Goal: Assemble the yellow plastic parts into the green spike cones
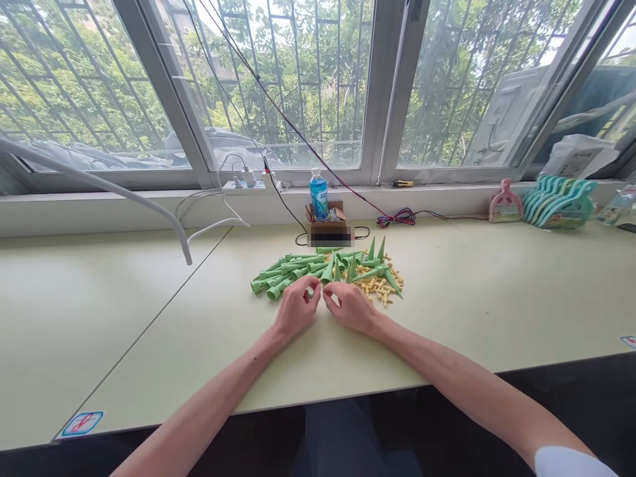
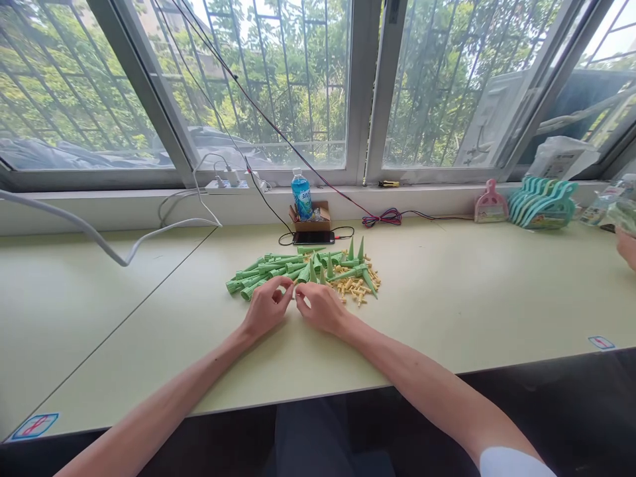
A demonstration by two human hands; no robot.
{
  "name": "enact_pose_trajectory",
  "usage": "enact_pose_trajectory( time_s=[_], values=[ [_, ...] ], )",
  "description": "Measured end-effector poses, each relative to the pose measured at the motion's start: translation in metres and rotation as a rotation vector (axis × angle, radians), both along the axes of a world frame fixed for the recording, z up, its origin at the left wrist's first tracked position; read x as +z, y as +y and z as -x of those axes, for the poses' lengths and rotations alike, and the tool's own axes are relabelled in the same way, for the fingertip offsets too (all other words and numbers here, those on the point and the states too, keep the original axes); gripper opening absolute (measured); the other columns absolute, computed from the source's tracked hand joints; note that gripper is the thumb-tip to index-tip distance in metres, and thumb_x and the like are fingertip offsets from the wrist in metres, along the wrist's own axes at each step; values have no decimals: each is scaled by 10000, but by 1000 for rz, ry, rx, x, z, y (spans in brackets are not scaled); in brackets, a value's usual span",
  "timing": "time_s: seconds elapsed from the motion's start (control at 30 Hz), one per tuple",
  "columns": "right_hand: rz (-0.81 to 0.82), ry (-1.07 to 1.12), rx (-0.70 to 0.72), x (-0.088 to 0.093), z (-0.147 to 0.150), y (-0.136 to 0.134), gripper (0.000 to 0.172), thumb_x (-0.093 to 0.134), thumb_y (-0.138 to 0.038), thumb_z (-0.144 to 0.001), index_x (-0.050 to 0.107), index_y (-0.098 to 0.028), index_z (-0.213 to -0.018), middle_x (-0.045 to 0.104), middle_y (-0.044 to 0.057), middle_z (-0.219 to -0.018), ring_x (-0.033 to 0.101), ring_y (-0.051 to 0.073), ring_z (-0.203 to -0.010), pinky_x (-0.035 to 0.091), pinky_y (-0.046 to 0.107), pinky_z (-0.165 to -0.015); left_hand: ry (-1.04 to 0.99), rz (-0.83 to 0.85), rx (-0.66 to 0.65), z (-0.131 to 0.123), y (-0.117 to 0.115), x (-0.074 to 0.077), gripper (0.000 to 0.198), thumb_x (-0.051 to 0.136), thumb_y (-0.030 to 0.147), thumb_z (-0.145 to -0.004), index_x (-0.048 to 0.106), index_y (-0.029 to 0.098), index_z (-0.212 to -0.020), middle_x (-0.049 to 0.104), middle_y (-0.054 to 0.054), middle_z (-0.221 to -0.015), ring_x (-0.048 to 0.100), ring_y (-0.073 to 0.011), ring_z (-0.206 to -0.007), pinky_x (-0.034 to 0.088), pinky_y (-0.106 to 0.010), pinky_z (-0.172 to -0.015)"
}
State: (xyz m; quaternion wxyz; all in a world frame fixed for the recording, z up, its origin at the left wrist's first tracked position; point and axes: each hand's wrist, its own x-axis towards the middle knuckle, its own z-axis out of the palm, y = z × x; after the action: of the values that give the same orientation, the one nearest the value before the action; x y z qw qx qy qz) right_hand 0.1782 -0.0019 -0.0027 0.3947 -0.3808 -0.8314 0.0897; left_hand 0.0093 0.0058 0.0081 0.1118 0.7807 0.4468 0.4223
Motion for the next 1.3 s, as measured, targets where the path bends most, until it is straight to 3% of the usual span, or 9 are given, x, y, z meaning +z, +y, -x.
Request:
enact_pose_trajectory(
  time_s=[0.17, 0.63, 1.0, 1.07, 1.17, 1.23, 1.3],
  values=[
    [72, -104, -87, -3, -5, 5, 123, 509, -111, -894, 615, -159, -935, 677, 73, -899, 620, 178, -803, 417, 251, -699, 0, -2, -14, 1, 1, -2, 71, 534, 220, -899, 585, 189, -861, 647, 13, -820, 432, -60, -476, 391, -206, -514],
    [124, -259, -226, 0, -2, 3, 148, 459, -159, -942, 601, -175, -976, 641, 61, -951, 603, 161, -769, 365, 244, -630, -31, 41, -15, 3, 3, -3, 84, 538, 246, -894, 593, 197, -854, 633, 29, -776, 407, -57, -440, 372, -206, -473],
    [88, -307, -66, -5, 11, -8, 193, 439, -149, -944, 597, -167, -1054, 634, 62, -974, 603, 151, -737, 373, 241, -603, 17, -86, 39, 6, 0, -10, 78, 526, 184, -886, 603, 191, -879, 659, 3, -782, 469, -80, -492, 408, -210, -526],
    [79, -288, -36, -5, 11, -8, 200, 451, -140, -940, 599, -174, -1069, 633, 62, -976, 604, 148, -741, 378, 236, -604, 38, -133, 60, 7, 3, -4, 88, 522, 189, -887, 608, 191, -870, 651, 0, -772, 469, -86, -496, 414, -217, -542],
    [63, -260, -3, -6, 12, -8, 177, 474, -126, -928, 613, -174, -1028, 632, 64, -960, 598, 140, -733, 377, 229, -601, 70, -168, 159, 6, 18, 18, 113, 523, 194, -875, 635, 190, -877, 667, -10, -789, 479, -99, -500, 433, -238, -581],
    [46, -248, 10, -8, 13, -7, 160, 479, -125, -927, 619, -172, -989, 632, 62, -949, 590, 136, -729, 375, 226, -599, 172, -114, 225, 1, 37, 37, 154, 521, 214, -876, 672, 192, -902, 704, -27, -843, 546, -127, -559, 455, -262, -631],
    [26, -245, 14, -10, 13, -6, 155, 476, -130, -931, 621, -172, -966, 633, 60, -941, 583, 134, -723, 372, 225, -597, 356, 26, 281, -7, 63, 53, 214, 505, 224, -889, 704, 203, -965, 734, -48, -935, 643, -195, -769, 476, -288, -716]
  ],
)
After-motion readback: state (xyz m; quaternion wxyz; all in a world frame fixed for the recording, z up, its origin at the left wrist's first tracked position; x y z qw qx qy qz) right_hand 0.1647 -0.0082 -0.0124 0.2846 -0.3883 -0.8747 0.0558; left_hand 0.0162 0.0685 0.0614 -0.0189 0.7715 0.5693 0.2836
